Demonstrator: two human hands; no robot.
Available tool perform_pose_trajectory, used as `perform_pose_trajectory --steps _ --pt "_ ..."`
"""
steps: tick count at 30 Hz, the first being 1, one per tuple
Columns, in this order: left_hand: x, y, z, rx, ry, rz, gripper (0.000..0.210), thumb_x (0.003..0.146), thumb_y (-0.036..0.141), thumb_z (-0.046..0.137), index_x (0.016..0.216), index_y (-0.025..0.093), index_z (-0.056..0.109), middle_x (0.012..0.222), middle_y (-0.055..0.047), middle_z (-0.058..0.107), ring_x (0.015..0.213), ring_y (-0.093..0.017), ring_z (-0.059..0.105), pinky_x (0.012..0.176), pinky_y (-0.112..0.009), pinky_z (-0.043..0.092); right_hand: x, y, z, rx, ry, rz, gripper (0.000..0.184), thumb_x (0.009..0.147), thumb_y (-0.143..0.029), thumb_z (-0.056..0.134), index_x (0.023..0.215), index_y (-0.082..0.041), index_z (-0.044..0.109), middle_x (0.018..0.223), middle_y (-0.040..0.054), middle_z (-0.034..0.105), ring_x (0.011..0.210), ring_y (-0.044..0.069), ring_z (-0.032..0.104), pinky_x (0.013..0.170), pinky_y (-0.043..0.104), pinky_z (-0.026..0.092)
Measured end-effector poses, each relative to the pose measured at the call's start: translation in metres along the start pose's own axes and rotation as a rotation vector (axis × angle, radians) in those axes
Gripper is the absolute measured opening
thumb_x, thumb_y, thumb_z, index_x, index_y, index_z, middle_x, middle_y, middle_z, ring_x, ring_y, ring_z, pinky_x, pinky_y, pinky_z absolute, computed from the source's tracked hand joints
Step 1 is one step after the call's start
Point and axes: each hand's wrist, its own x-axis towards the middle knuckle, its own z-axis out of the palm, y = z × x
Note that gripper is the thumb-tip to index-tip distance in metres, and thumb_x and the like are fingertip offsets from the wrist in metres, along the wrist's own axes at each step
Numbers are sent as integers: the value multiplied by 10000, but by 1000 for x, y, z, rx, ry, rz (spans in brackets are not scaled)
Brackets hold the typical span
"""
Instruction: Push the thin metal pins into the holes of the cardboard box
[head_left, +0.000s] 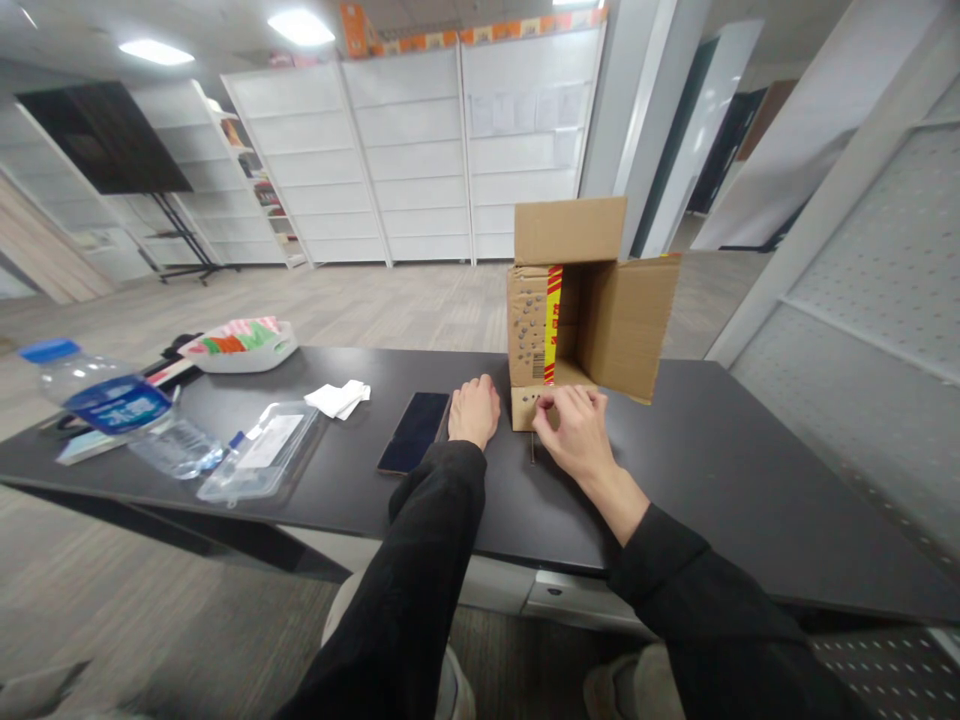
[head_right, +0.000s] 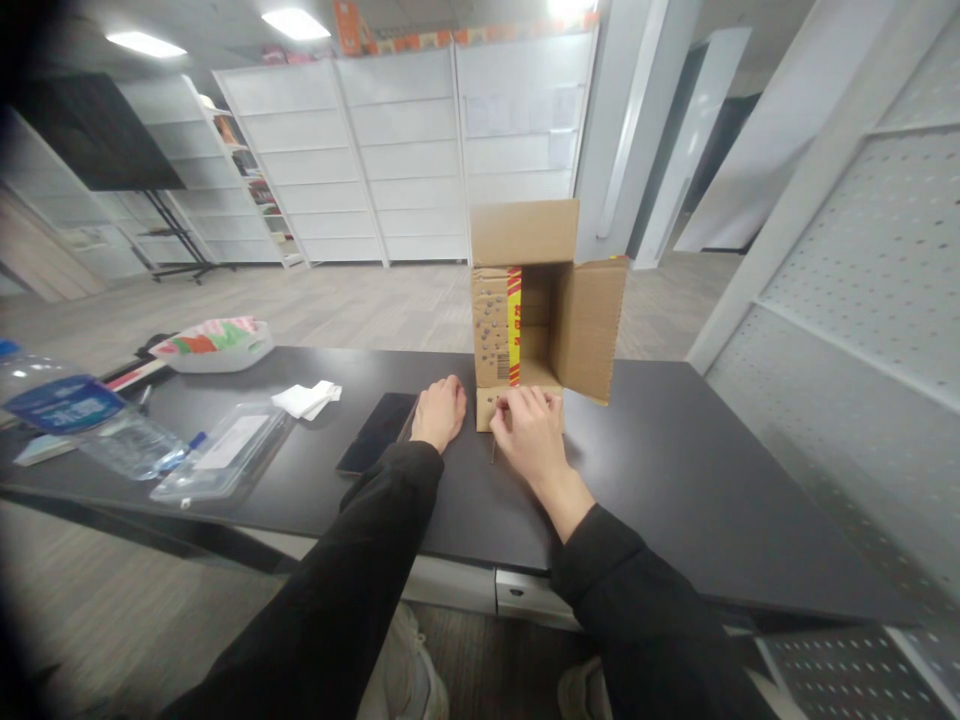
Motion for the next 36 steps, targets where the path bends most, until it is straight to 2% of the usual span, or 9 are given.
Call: perform_pose_trajectory --steps 7,17,36 --pt "0 0 0 7 6 9 240 1035 243 372 1098 168 591 1087 -111 684 1062 -246 629 888 -348 430 -6 -5 -11 38 35 -19 76 886 -181 530 822 -216 555 827 31 681 867 218 583 883 367 292" --pt "0 0 1 -9 -7 -1 230 1040 245 369 1093 179 583 1104 -115 680 1081 -236 625 904 -339 422 -24 -10 -29 38 8 -75 88 903 -182 523 835 -221 564 802 18 680 823 206 592 871 366 298" --pt "1 1 1 1 -26 -15 245 1039 252 365 1123 175 582 1126 -126 677 1095 -237 621 916 -343 425 -36 -6 -31 62 -255 -151 98 871 -147 506 824 -220 552 816 17 659 842 199 562 839 352 284"
